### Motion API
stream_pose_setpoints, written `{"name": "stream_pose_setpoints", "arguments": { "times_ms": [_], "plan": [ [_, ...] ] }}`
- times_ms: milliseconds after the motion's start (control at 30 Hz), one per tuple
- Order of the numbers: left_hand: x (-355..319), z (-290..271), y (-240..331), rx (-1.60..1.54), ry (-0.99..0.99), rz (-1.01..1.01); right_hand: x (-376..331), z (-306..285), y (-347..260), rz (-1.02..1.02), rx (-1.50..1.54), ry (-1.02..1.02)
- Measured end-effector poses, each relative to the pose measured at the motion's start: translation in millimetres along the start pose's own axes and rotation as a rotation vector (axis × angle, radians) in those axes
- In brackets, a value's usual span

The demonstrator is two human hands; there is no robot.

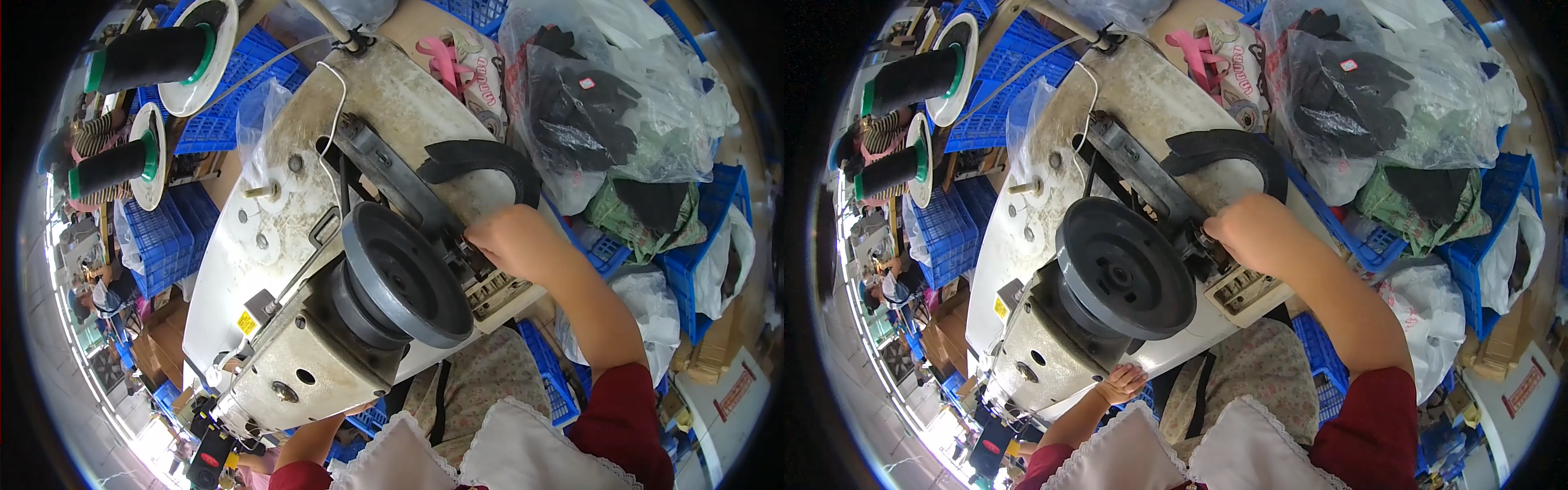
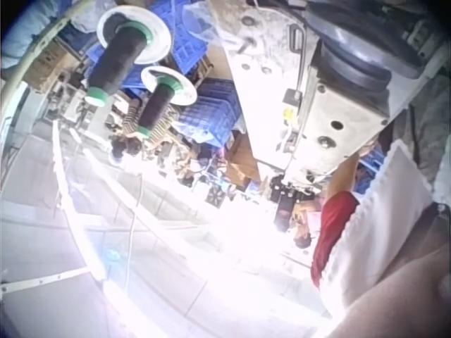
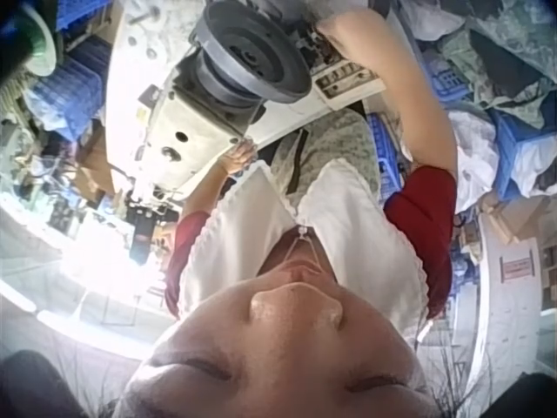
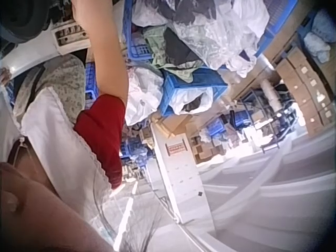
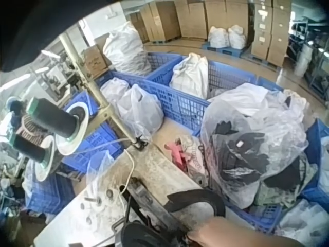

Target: Sewing components of a brown leather shoe together using an industrial sewing machine.

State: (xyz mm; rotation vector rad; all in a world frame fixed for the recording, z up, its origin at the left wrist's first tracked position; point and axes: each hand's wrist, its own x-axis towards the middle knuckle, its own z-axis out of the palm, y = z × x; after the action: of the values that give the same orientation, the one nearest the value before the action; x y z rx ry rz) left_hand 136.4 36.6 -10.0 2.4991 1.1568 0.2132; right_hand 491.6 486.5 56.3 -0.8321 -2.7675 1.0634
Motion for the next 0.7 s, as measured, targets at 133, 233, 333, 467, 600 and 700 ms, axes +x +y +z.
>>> {"name": "stream_pose_setpoints", "arguments": {
  "times_ms": [133,233,333,467,600,700],
  "plan": [
    [-6,4,-1,0.001,-0.049,0.029,-8,4,-3,0.007,-0.068,0.010],
    [4,0,-2,0.004,-0.053,0.084,-12,6,2,-0.030,-0.063,0.043],
    [5,-1,-6,0.045,-0.064,0.160,-18,6,1,-0.041,-0.094,0.007],
    [-14,16,1,-0.007,-0.026,0.079,-25,2,-8,-0.062,-0.137,0.029],
    [-42,29,2,-0.045,-0.087,0.121,-23,-7,-21,-0.089,-0.127,0.114],
    [-38,30,1,-0.045,-0.091,0.130,-11,-8,-24,-0.017,-0.130,0.142]
  ]
}}
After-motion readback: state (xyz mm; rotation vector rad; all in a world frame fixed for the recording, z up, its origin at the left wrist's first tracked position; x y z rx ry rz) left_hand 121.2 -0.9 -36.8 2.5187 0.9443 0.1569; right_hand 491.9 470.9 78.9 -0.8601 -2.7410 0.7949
